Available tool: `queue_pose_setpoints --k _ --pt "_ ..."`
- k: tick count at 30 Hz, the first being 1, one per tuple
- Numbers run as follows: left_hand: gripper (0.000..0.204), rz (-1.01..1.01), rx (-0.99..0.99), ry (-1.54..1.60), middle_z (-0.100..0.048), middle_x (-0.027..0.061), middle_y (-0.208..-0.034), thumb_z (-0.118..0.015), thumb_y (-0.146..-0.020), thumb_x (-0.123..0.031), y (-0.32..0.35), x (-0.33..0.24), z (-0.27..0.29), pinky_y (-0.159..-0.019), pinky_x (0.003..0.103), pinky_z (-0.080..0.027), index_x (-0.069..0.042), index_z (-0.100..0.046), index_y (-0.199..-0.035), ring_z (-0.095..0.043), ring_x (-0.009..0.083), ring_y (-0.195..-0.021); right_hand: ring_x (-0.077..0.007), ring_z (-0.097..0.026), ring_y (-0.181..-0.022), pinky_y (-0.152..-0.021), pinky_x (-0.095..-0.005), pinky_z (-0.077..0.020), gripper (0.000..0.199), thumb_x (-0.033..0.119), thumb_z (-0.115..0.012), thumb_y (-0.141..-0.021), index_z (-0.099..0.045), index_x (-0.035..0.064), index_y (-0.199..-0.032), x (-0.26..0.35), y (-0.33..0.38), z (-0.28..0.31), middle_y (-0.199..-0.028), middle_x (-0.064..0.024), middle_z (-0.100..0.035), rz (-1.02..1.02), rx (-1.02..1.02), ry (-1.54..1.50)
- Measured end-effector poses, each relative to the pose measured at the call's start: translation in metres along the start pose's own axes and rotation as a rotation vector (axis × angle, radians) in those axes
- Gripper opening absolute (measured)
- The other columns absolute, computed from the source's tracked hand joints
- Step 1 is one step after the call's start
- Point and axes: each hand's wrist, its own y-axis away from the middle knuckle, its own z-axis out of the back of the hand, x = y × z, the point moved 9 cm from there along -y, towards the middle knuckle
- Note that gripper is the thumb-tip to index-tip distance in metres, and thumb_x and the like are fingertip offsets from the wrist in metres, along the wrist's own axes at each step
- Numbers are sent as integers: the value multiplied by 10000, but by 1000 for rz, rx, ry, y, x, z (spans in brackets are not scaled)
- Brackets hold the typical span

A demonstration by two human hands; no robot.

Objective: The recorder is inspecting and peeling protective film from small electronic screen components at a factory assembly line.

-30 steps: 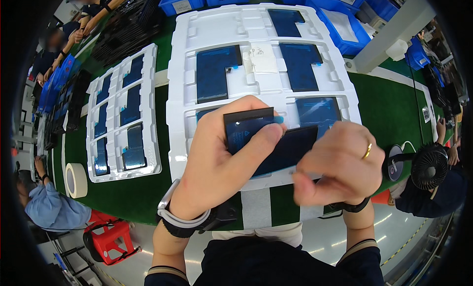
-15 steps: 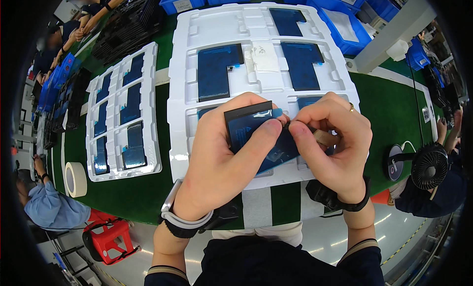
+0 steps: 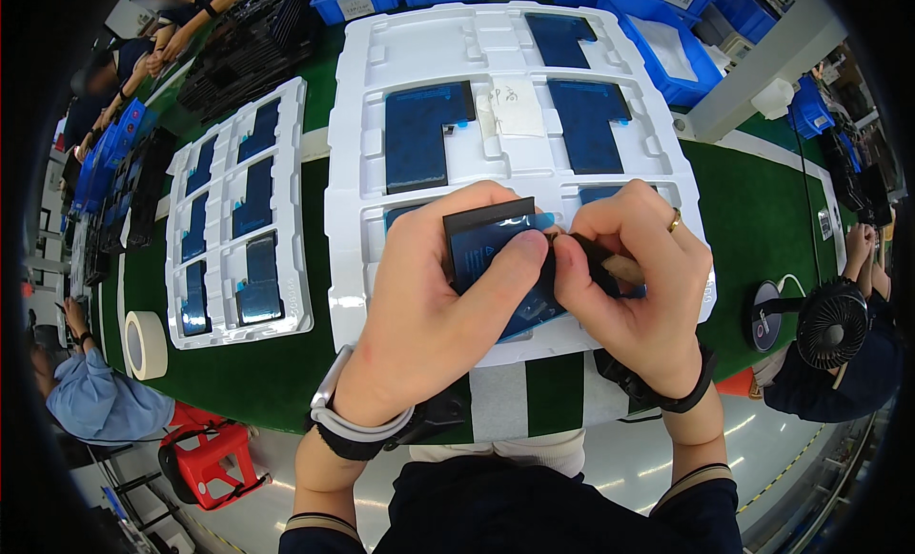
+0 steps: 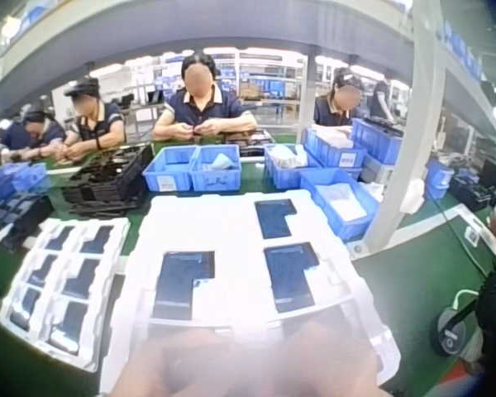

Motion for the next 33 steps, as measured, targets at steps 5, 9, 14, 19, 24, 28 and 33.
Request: queue_pose_setpoints --k 5,9,14,19,24,28,33 --pt "140 50 -46 20 -550 3 -657 -594 -832 -104 2 1 0 -532 201 -377 36 -593 -827 -446 30 -609 -97 -416 -501 -452 -210 -293 127 22 -663 -647 -545 19 -695 3 0 3 -611 -22 -488 30 39 -85" --pt "144 91 -16 18 -544 -1 -654 -585 -837 -111 0 6 1 -517 201 -362 32 -595 -821 -440 28 -597 -92 -393 -497 -451 -218 -269 107 16 -645 -653 -543 16 -685 -3 -1 3 -611 -19 -484 -37 61 -131" --pt "138 56 -18 1 -533 1 -652 -585 -831 -109 0 6 1 -516 204 -363 28 -583 -811 -433 34 -595 -91 -379 -500 -455 -228 -253 102 17 -642 -661 -543 13 -683 -7 -1 -3 -620 -18 -482 -96 86 -137" --pt "131 31 -17 -33 -530 1 -655 -586 -828 -103 -2 5 3 -523 204 -365 26 -573 -807 -430 36 -602 -88 -378 -503 -458 -227 -246 110 26 -649 -664 -545 13 -696 -5 -2 -7 -618 -16 -476 -85 40 -101" --pt "136 54 -74 9 -523 -2 -651 -579 -833 -108 1 5 4 -526 204 -363 24 -568 -803 -430 38 -607 -91 -386 -508 -464 -222 -263 112 14 -643 -687 -531 12 -690 -7 -3 -5 -621 -16 -472 -91 134 -156" --pt "142 61 -37 1 -529 1 -659 -576 -835 -113 0 7 3 -534 206 -368 25 -567 -801 -436 37 -617 -96 -388 -514 -474 -218 -277 108 8 -625 -696 -518 13 -684 -9 -1 -8 -625 -13 -467 -107 101 -147" --pt "142 57 -16 -13 -526 2 -655 -579 -832 -110 -1 8 2 -530 211 -368 27 -564 -795 -433 39 -615 -73 -386 -534 -484 -212 -280 111 7 -628 -705 -518 8 -707 -13 -1 -11 -639 -12 -464 -141 150 -197"
